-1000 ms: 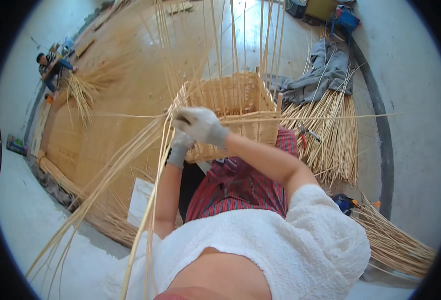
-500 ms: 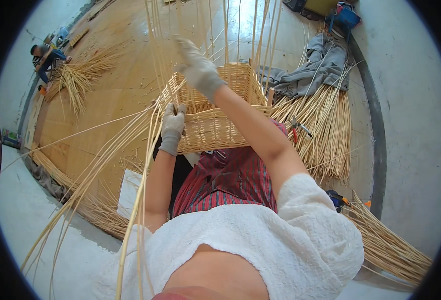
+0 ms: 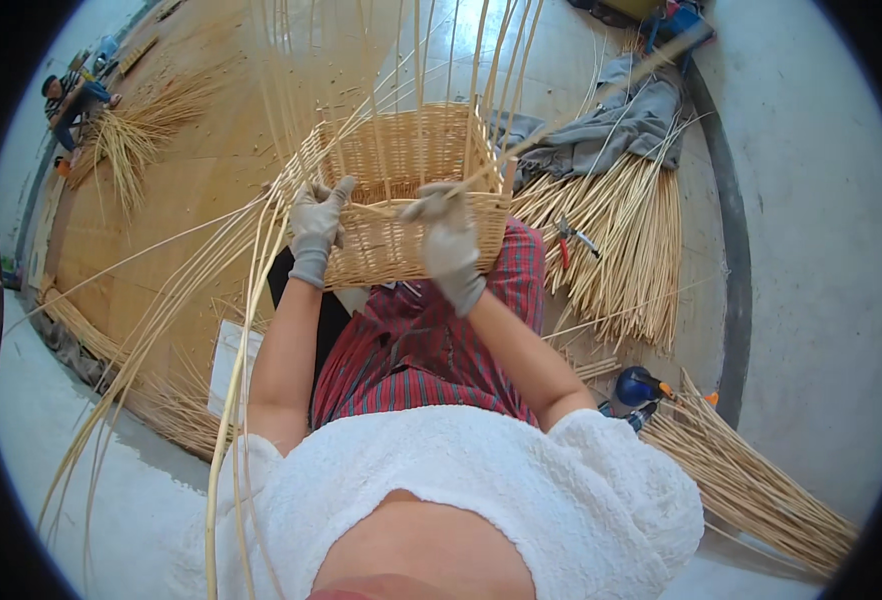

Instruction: The person weaves a basket by hand using thin bamboo strips, interlacing them through the vertical ribs of the basket frame. They occasionally use a metal ruler to measure the basket's dimensions.

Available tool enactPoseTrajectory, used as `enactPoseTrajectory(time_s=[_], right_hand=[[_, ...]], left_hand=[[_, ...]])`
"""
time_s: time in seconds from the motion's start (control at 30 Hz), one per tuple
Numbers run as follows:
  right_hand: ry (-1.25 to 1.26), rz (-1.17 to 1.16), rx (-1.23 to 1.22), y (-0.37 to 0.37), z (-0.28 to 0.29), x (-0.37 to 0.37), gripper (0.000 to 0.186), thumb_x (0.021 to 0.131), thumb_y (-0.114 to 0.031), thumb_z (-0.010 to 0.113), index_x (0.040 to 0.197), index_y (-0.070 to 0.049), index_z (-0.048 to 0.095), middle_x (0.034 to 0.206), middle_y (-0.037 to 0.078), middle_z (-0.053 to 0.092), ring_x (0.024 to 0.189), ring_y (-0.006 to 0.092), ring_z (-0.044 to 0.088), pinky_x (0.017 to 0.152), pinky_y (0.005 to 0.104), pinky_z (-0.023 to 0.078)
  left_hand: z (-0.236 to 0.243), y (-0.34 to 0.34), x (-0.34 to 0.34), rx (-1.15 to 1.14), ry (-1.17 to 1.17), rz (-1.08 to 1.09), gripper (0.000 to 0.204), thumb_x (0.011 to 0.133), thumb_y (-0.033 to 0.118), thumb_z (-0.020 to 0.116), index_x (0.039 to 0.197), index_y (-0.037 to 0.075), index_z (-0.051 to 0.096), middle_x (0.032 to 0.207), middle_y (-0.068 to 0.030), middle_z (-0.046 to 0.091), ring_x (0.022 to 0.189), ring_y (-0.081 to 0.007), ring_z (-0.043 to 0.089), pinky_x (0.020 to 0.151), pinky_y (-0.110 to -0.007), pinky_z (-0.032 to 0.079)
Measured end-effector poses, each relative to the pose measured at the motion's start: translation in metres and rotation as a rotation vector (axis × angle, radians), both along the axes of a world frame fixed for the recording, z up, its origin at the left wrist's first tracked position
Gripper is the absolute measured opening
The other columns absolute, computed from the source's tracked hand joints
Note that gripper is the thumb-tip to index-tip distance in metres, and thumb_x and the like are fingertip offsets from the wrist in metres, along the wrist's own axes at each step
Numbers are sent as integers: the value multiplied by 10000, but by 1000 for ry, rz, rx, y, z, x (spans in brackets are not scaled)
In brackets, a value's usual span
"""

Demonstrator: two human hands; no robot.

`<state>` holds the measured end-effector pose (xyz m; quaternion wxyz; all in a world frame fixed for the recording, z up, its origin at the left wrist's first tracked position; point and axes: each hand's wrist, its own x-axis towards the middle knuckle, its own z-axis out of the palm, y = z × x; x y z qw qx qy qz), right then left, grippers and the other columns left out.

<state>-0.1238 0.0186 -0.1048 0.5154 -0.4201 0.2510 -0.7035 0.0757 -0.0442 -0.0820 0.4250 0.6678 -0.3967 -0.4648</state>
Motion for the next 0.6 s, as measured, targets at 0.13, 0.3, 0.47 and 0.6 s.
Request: enactPoseTrajectory(time_s=[0.13, 0.3, 0.47, 0.6], right_hand=[[327, -207, 357, -14, 14, -53, 121, 1040, -80, 552, 1160, -96, 554, 926, 70, 721, 878, 172, 710, 708, 310, 580], [-41, -419, 391, 13, -14, -74, 267, 931, 23, 688, 1118, -87, 534, 1025, 80, 724, 890, 158, 706, 736, 300, 571], [647, -349, -169, -66, 75, -39, 604, 937, 38, 591, 1503, -97, 428, 1261, 141, 656, 1035, 233, 681, 923, 367, 557], [489, -140, -419, -100, 92, -55, 749, 971, -93, 554, 1631, -168, 208, 1198, 138, 683, 1046, 248, 675, 919, 380, 557]], left_hand=[[16, 15, -13, -163, 137, 73, 288, 1002, 199, 650, 1200, 15, 548, 869, -87, 673, 471, -184, 612, 421, -359, 519], [13, 25, -40, -410, -338, -345, 332, 1046, 313, 576, 1251, 52, 592, 873, -94, 696, 564, -195, 664, 511, -337, 570], [-3, 3, -64, 103, -129, -469, 419, 1018, 400, 596, 1087, -4, 686, 732, -125, 710, 556, -210, 691, 520, -359, 557], [10, -1, -70, 122, -83, -454, 441, 1010, 418, 613, 998, -14, 702, 711, -110, 685, 536, -202, 683, 483, -342, 577]])
